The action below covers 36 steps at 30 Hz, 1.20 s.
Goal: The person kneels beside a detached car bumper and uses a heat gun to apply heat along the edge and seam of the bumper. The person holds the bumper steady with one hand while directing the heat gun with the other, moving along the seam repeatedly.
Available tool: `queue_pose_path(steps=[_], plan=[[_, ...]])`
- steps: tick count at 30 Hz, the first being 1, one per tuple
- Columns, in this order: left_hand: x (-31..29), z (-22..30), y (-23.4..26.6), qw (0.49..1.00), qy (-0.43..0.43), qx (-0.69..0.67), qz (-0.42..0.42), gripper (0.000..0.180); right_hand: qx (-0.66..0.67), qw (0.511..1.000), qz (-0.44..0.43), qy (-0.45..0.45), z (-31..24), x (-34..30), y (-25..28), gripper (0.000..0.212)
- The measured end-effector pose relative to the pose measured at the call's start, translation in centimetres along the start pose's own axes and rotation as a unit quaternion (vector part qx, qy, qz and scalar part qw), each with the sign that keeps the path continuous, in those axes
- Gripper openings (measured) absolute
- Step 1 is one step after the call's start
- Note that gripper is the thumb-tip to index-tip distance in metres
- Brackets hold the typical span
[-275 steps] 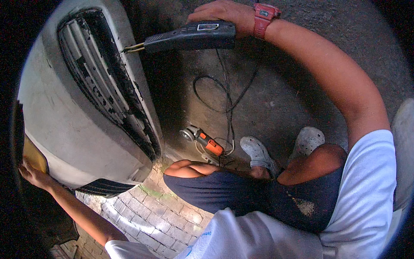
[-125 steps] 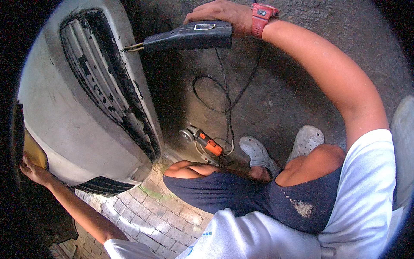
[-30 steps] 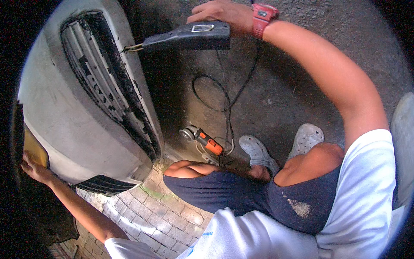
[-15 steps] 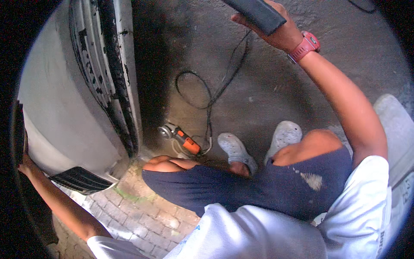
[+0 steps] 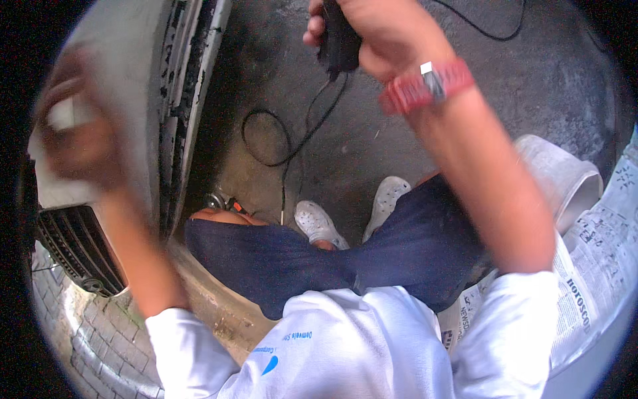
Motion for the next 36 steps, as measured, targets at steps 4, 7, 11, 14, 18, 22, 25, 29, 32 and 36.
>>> queue_pose_path(steps=[4, 7, 11, 14, 18, 22, 25, 29, 32, 36], plan=[[-17.1, 10.8, -15.0, 0.908, 0.344, -0.176, -0.161, 0.017, -0.080, 0.988, 0.002, 0.135, 1.7, -2.8, -1.0, 0.043], [-29.8, 16.3, -20.2, 0.754, 0.504, -0.202, -0.371, 0.023, -0.065, 0.985, 0.143, 0.076, 5.4, -2.5, 2.7, 0.039], [-36.0, 17.9, -23.1, 0.718, 0.566, -0.201, -0.351, 0.021, 0.087, 0.991, 0.101, 0.032, 8.0, -2.2, 3.2, 0.040], [-37.4, 18.6, -25.1, 0.743, 0.538, -0.179, -0.354, 0.022, 0.119, 0.989, 0.083, 0.038, 7.7, -3.2, 2.5, 0.031], [-37.9, 19.5, -27.0, 0.758, 0.492, -0.180, -0.389, 0.020, 0.129, 0.989, 0.057, 0.035, 7.5, -4.1, 0.9, 0.025], [-37.0, 19.5, -27.7, 0.754, 0.489, -0.196, -0.393, 0.017, 0.120, 0.991, 0.051, 0.020, 8.1, -4.2, 0.1, 0.038], [-36.4, 19.2, -27.8, 0.748, 0.491, -0.190, -0.404, 0.018, 0.106, 0.993, 0.052, 0.021, 8.4, -4.0, -0.1, 0.042], [-35.2, 19.1, -26.7, 0.732, 0.561, -0.231, -0.310, 0.015, 0.089, 0.994, 0.057, 0.027, 8.4, -3.7, 0.3, 0.037], [-35.5, 19.5, -25.7, 0.606, 0.706, -0.338, -0.145, 0.015, 0.080, 0.995, 0.053, 0.036, 8.3, -2.9, 0.7, 0.034], [-34.2, 18.6, -22.5, 0.446, 0.789, -0.402, 0.129, 0.021, 0.065, 0.997, 0.021, 0.030, 8.4, -1.9, 0.4, 0.034]])
Point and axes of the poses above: each hand's wrist, its own x-axis towards the middle knuckle, its own y-axis out of the back of the hand, z = x × y, the point moved 10 cm from there along x, towards the middle knuckle, and after that the axes turned 15 degrees about -y, right-handed, at the moved point
